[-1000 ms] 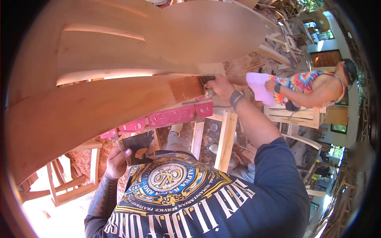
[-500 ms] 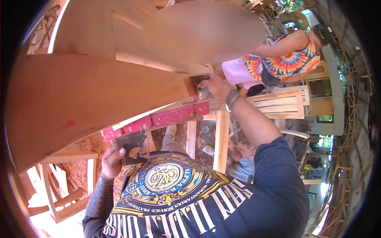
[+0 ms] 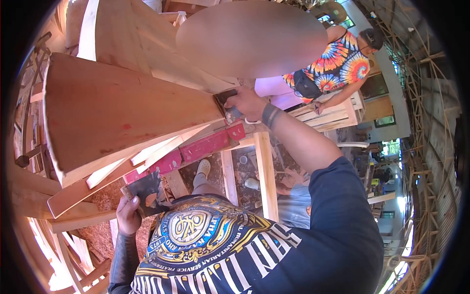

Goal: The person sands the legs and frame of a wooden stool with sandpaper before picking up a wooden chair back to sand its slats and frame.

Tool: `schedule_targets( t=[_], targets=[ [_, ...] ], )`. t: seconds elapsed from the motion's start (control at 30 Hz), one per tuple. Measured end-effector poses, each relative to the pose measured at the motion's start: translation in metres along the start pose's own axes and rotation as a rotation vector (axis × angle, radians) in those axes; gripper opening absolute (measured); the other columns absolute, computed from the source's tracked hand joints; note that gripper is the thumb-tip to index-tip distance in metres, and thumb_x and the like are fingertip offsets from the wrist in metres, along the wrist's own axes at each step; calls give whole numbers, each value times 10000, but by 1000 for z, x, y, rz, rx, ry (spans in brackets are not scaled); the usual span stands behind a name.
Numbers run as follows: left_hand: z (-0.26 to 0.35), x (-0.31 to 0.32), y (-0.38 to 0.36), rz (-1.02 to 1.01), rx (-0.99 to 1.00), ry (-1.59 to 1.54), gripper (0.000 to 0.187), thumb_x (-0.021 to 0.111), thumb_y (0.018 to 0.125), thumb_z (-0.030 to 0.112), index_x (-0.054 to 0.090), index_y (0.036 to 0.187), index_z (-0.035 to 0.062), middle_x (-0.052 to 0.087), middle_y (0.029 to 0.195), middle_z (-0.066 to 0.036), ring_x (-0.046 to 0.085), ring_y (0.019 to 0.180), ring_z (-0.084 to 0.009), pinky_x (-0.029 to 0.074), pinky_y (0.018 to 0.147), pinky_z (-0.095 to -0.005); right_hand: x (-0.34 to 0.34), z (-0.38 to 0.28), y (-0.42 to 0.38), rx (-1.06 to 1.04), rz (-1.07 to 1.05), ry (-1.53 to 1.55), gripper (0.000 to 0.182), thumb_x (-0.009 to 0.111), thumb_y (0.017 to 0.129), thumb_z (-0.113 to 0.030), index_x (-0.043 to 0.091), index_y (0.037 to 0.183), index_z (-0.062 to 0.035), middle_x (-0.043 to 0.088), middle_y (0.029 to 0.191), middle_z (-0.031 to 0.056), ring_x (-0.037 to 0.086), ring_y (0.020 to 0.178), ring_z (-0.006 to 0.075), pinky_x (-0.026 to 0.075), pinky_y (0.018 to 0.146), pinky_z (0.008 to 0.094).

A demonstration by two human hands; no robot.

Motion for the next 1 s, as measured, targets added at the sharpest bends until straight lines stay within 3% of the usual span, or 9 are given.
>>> schedule_targets(
  t=[0.1, 0.27, 0.4, 0.6, 0.7, 0.8, 0.87, 0.93, 1.0],
  targets=[
    [7, 5, 0, 34, 23, -20, 292, 520, 1055, 56, 648, 1247, -124, 683, 1238, -186, 665, 1123, -258, 513, 959, -353, 7, 1, -1, 225, 57, 336, 320, 715, 834, -42, 716, 1143, 38, 737, 1075, 118, 702, 977, 227, 549, 868, 327],
    [3, 5, 2, -22, -47, 55, 490, 517, 1009, 202, 552, 1393, -101, 656, 1339, -179, 640, 1222, -264, 475, 1083, -392, 13, -30, -9, 4, 106, 143, 370, 677, 856, -60, 698, 1203, 66, 757, 1013, 109, 695, 907, 199, 543, 829, 322],
    [10, 28, 3, -33, -151, -203, 434, 536, 1016, 187, 599, 1340, -96, 675, 1289, -156, 642, 1173, -227, 483, 1024, -353, 13, -59, -20, -6, 87, -60, 369, 682, 855, -86, 709, 1204, 29, 755, 961, 120, 697, 870, 201, 551, 800, 341],
    [15, 79, 20, -157, -188, -288, 469, 555, 990, 204, 592, 1353, -92, 672, 1297, -154, 640, 1190, -235, 475, 1060, -374, 28, -79, -31, -97, -20, 85, 312, 670, 832, -95, 731, 1098, 54, 758, 941, 178, 720, 849, 227, 560, 741, 364],
    [19, 100, 33, -245, -220, -236, 543, 596, 979, 226, 537, 1404, -106, 640, 1367, -194, 633, 1255, -290, 472, 1112, -421, 3, -111, -56, -282, 92, 24, 304, 701, 888, -128, 739, 1157, 7, 773, 977, 102, 712, 802, 136, 564, 728, 312],
    [39, 140, 40, -222, -163, -234, 465, 545, 999, 199, 605, 1349, -101, 688, 1282, -162, 633, 1219, -245, 470, 1070, -371, -28, -117, -82, -381, 3, 166, 343, 685, 911, -113, 723, 1225, 19, 776, 1050, 108, 722, 925, 131, 572, 809, 296],
    [39, 148, 45, -225, -80, -120, 492, 553, 1009, 234, 588, 1370, -98, 673, 1317, -181, 619, 1268, -272, 479, 1088, -410, -48, -82, -90, -436, -30, 539, 360, 665, 934, -80, 703, 1272, 37, 770, 1107, 121, 714, 1023, 128, 564, 871, 281],
    [48, 187, 48, -198, -50, -126, 517, 550, 1016, 260, 559, 1414, -69, 663, 1339, -189, 622, 1278, -294, 484, 1099, -441, -70, -69, -132, -544, 226, 499, 357, 657, 990, -138, 678, 1293, 51, 766, 1077, 104, 705, 934, 154, 555, 862, 303],
    [54, 235, 50, -131, -204, -464, 541, 540, 1023, 289, 527, 1458, -33, 651, 1364, -195, 631, 1274, -318, 490, 1104, -470, -62, -36, -171, -877, 828, -83, 345, 562, 1081, -146, 637, 1342, 66, 757, 1147, 120, 701, 977, 166, 562, 873, 315]
  ],
)
Point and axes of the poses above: each hand's wrist, its own y-axis towards the middle knuckle, its own x-axis out of the palm, z = x × y, the point moved 6 cm from there along y, towards the middle knuckle
